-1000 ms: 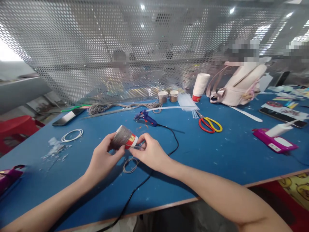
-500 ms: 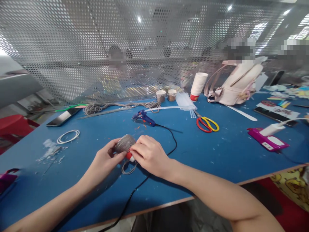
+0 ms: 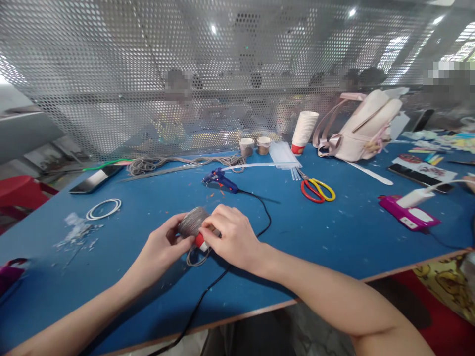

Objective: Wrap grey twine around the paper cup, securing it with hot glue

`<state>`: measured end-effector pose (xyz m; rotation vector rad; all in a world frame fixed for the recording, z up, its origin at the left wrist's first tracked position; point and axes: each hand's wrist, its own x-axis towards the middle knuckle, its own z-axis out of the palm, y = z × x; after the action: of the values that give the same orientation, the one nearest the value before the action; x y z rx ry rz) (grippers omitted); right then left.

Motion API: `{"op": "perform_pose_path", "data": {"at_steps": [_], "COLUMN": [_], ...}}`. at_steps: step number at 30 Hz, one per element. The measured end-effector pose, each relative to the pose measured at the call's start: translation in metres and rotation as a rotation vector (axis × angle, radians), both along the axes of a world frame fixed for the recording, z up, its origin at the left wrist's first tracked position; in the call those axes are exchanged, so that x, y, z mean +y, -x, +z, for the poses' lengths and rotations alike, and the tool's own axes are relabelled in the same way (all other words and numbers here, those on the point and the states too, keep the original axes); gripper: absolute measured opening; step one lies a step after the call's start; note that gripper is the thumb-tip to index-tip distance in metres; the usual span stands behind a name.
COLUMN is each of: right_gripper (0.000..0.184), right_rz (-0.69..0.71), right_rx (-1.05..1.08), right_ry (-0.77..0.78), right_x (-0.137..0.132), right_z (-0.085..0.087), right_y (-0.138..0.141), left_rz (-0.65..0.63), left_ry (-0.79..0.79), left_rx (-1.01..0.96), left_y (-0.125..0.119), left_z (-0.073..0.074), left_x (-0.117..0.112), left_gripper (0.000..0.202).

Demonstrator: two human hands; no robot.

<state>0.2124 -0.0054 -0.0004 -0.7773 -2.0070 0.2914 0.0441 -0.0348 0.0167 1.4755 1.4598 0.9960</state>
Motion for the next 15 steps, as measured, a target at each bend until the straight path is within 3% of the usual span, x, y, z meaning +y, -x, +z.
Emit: {"op": "perform_pose_path", "data": {"at_steps": [15], "right_gripper": [0.013], "right_rz": [0.011], "right_rx": [-0.009], "right_ry": [-0.064], "right_x": [-0.0010], "right_z": [-0.0014], "right_y": [0.0008], "left_rz": [0.027], "left_ry": [-0.128], "left_rx": [0.083], "left_y": [-0.0005], "left_z": [-0.0010], "left_x": [-0.0030], "left_gripper": [0.026]}}
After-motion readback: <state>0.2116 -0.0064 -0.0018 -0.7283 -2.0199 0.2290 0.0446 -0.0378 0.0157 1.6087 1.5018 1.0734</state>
